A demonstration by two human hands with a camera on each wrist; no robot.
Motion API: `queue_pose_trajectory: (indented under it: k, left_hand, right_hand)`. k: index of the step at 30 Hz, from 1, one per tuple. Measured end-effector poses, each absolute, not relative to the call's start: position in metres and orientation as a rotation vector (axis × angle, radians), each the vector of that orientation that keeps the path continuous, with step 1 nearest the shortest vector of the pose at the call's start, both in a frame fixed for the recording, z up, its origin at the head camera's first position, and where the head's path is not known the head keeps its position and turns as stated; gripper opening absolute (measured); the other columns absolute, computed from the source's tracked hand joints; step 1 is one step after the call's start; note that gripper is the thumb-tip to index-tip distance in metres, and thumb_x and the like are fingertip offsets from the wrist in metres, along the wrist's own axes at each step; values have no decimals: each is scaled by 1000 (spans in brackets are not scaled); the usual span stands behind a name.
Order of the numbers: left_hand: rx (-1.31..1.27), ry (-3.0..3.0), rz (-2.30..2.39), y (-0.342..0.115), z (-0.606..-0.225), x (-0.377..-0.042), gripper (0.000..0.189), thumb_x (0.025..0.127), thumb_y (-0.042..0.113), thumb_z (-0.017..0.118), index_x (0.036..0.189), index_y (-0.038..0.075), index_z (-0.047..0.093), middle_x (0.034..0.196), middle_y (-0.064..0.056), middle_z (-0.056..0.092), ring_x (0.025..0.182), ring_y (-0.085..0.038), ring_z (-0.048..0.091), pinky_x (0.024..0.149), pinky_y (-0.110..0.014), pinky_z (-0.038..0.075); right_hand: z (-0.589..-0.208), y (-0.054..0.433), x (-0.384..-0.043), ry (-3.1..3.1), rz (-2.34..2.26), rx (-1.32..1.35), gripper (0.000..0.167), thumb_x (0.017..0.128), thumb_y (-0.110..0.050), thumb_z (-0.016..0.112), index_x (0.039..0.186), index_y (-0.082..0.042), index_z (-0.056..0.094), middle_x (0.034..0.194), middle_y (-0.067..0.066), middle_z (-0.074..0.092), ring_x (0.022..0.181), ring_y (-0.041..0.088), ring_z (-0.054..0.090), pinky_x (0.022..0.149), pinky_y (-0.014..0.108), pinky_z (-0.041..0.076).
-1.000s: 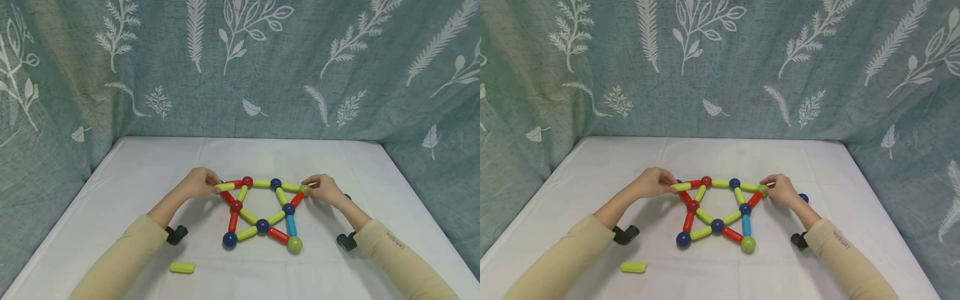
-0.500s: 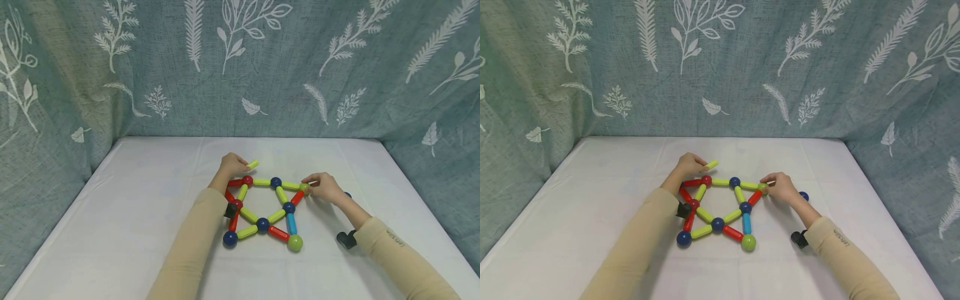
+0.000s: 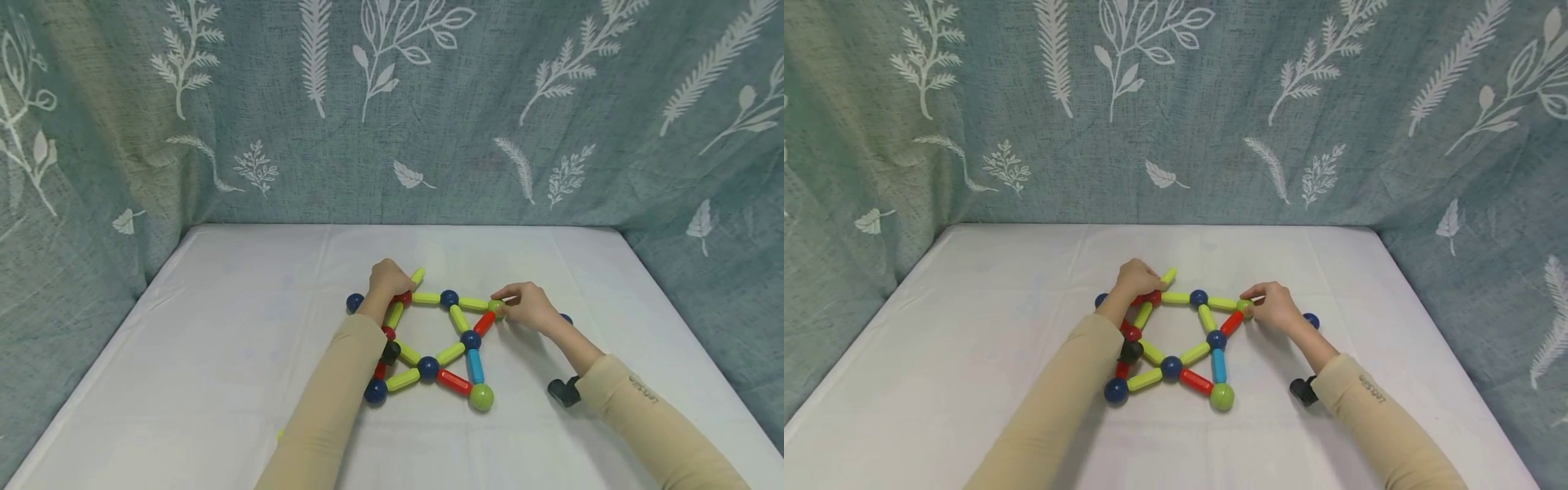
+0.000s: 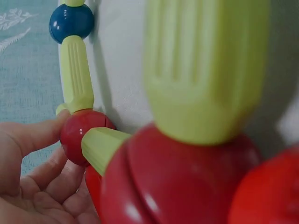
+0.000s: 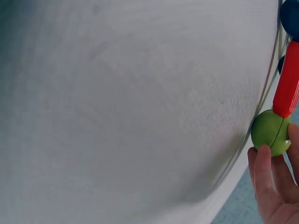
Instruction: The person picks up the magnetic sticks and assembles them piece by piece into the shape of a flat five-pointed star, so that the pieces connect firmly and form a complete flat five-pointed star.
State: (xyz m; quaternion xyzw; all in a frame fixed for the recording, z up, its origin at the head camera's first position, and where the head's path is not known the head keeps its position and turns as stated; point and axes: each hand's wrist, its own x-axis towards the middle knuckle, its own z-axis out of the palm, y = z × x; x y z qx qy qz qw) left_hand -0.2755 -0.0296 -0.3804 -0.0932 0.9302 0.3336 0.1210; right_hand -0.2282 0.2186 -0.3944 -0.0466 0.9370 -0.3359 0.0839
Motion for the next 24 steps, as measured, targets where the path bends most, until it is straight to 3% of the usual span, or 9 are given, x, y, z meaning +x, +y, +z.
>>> queue_pose_trajectory:
  k: [7, 14, 24]
  left_hand:
    - [-196, 2724, 939, -33, -378, -271, 28, 81, 23, 68, 98, 1, 69, 98, -11, 64, 86, -21, 60, 72, -28, 51]
    - [-10, 2766, 850, -64, -368, -267, 31, 85, 24, 62, 107, 3, 66, 110, -12, 62, 104, -26, 55, 87, -34, 45]
    - [168, 2673, 872, -116, -354, -257, 33, 85, 15, 64, 115, 0, 61, 113, -16, 60, 104, -29, 55, 88, -38, 45]
  right_hand:
    - [-392, 216, -227, 2795, -998, -128, 24, 83, 0, 60, 107, 2, 64, 111, 21, 60, 99, 35, 57, 78, 40, 51]
    - [-394, 217, -229, 2791, -997, -132, 24, 83, 0, 60, 107, 2, 64, 112, 22, 59, 98, 35, 57, 77, 40, 51]
    - [-392, 216, -228, 2793, -1000, -123, 25, 83, 0, 60, 108, 2, 64, 113, 22, 58, 100, 35, 57, 79, 41, 50]
